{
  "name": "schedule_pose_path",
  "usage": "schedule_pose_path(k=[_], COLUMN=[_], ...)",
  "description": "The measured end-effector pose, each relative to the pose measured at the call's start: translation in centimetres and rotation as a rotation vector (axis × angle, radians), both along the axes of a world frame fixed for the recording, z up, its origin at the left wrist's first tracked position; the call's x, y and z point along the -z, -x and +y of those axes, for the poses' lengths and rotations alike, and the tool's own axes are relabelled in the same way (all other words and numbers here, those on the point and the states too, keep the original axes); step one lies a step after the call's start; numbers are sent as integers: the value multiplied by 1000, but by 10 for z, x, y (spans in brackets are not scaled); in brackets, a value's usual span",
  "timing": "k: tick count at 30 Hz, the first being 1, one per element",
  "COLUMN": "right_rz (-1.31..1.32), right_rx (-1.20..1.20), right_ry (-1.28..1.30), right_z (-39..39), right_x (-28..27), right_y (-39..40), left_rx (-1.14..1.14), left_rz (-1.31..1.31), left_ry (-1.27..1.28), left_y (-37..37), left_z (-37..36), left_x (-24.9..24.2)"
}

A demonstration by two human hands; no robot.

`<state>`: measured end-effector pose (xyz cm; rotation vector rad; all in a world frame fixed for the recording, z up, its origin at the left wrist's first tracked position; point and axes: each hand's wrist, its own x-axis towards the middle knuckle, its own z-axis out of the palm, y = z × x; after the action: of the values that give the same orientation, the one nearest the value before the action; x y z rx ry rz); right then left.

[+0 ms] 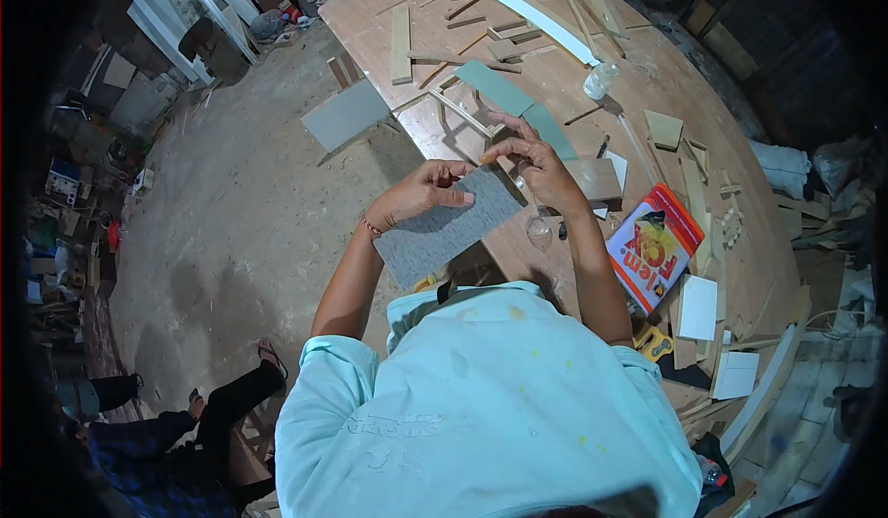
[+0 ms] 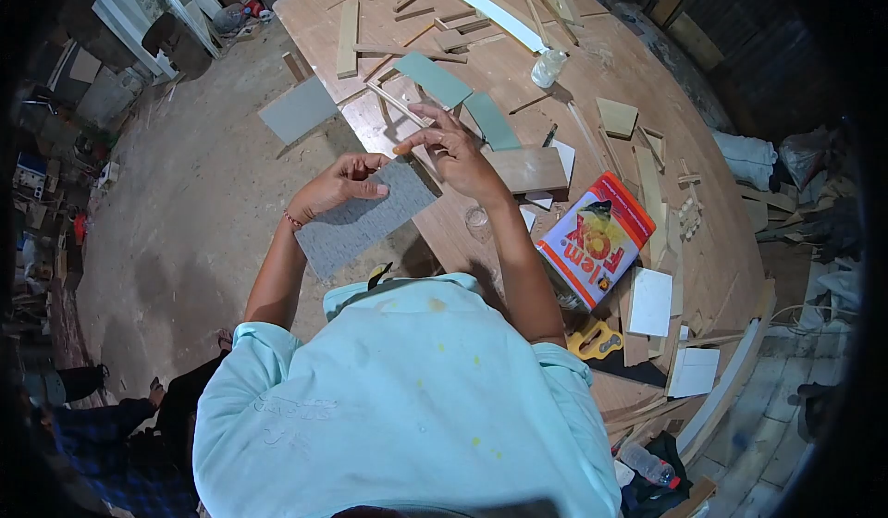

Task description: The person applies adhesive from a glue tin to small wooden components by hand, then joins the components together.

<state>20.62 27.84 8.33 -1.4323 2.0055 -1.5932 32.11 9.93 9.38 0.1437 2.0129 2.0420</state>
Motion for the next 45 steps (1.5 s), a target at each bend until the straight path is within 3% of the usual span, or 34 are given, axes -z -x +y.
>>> schedule_pose_path(k=[3,11,17,20,22,28,39,42,45], right_rz=[-168,-164,-264,-168,182,501,626,624,510], right_rx=[-22,-65,13,134,295,462,508,522,516], right_ry=[50,79,116,104,-41,-232,-359,-302,-77], right_z=[-3,2,13,14,11,1,8,11,7], right_x=[5,16,14,13,7,19,19,20,18], right_y=[3,5,1,-8,-15,-24,-27,-27,-24], left_rx=[9,-24,-331,-433,-468,-542,-599,-609,-596], left_rz=[14,42,22,34,46,48,120,111,135], left_ry=[-27,-56,-213,-289,-314,-373,-400,-406,-370], left_y=[0,0,-1,-1,-1,-2,1,-2,-4], left_z=[1,2,3,10,16,22,21,20,20], left_x=[5,14,29,33,34,36,36,30,30])
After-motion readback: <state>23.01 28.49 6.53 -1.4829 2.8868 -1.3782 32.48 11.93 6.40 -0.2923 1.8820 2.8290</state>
